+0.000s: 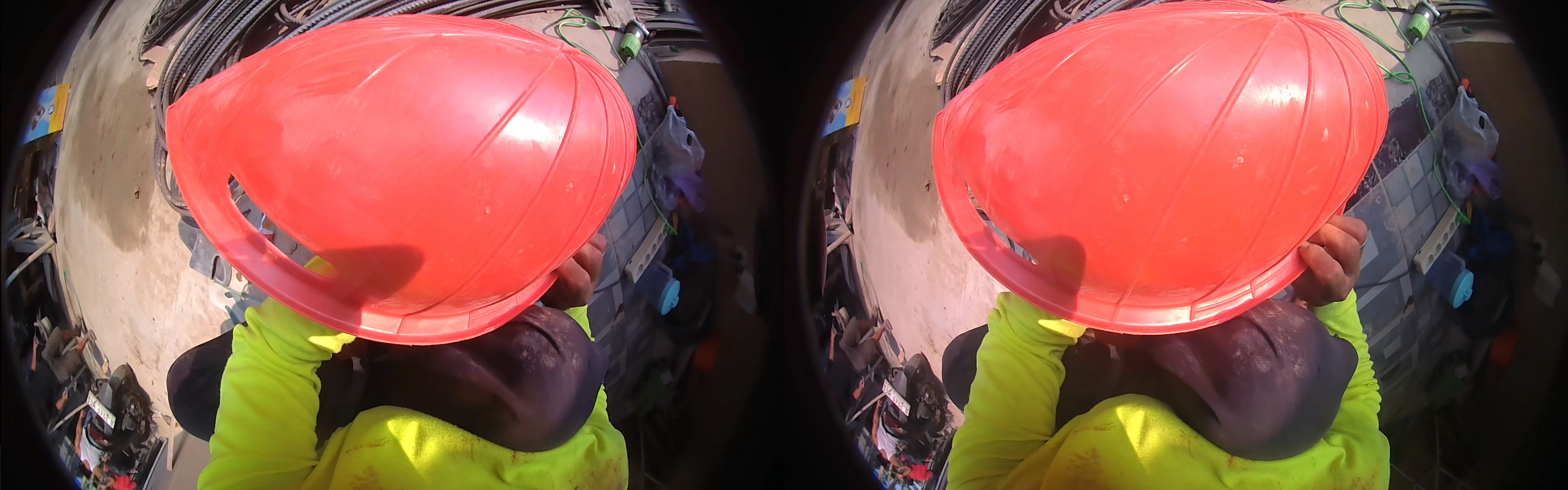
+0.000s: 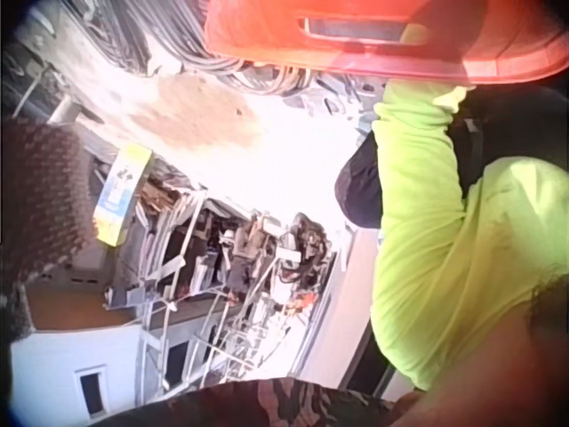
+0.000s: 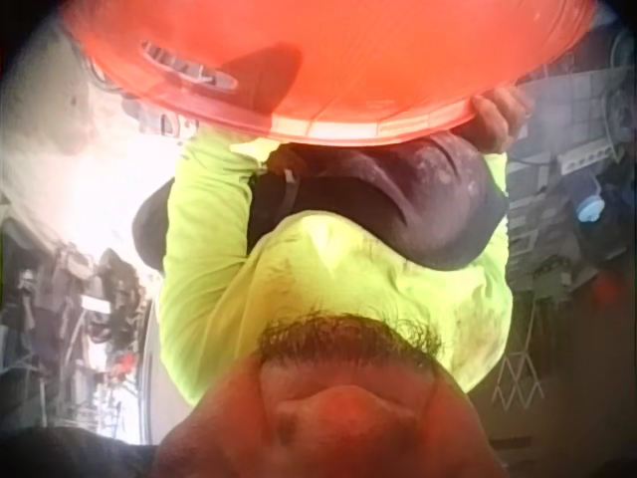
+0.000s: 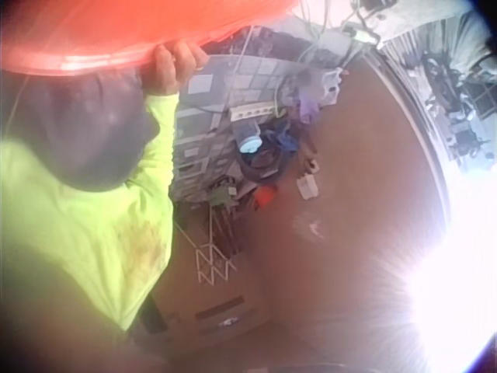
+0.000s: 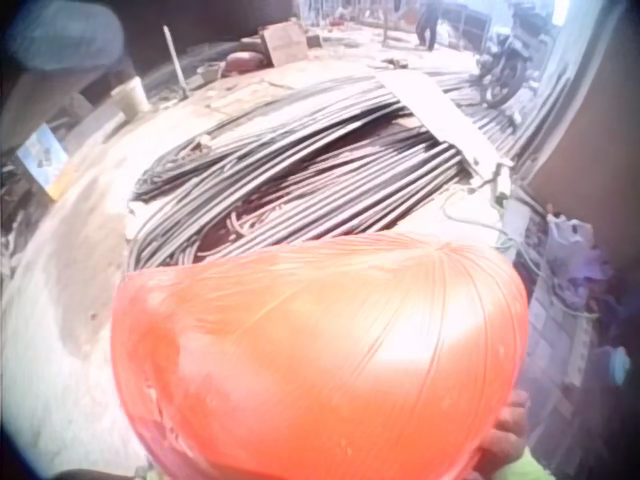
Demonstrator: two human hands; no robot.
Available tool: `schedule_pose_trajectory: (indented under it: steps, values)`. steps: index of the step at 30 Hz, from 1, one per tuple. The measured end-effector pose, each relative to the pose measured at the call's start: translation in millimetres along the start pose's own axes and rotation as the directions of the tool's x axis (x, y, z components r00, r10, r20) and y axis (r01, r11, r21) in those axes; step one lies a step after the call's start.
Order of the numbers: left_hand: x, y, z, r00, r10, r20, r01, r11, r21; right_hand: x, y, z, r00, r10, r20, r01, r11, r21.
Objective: The person uses a hammer and a nail to punch holes into a red plastic basin by hand.
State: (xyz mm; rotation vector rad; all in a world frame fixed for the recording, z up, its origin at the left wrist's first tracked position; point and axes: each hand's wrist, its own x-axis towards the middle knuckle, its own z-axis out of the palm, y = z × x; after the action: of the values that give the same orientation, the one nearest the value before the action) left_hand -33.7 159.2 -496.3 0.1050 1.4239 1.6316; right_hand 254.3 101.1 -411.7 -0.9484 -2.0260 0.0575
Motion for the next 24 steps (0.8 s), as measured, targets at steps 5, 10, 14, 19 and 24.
schedule_pose_trajectory:
  steps: [5, 10, 14, 19, 24]
  values:
    - [24.4, 10.3, -2.5, 0.993, -0.079, -0.087, 0.063, 0.984, -0.165, 0.4, -7.1, 26.3, 0.995, 0.046, -0.09, -0.043, 0.998, 0.039]
    - [64.9, 48.3, -29.6, 0.983, -0.118, -0.14, 0.071, 0.95, -0.303, 7.4, 1.5, 66.9, 0.999, 0.026, -0.04, -0.025, 1.0, 0.01]
    - [81.1, 62.1, -75.4, 0.943, -0.113, -0.312, 0.014, 0.953, -0.302, -25.0, 21.0, 127.8, 0.968, -0.013, 0.252, 0.018, 1.0, -0.015]
    - [35.6, 45.0, -79.4, 0.508, 0.268, -0.819, -0.133, 0.963, 0.233, -66.3, 40.4, 193.4, 0.83, -0.009, 0.557, 0.049, 0.997, -0.056]
    - [-14.4, -6.2, -36.3, 0.623, 0.782, 0.006, -0.516, 0.406, 0.754, -66.6, 34.2, 206.1, 0.815, 0.052, 0.578, -0.056, 0.998, -0.011]
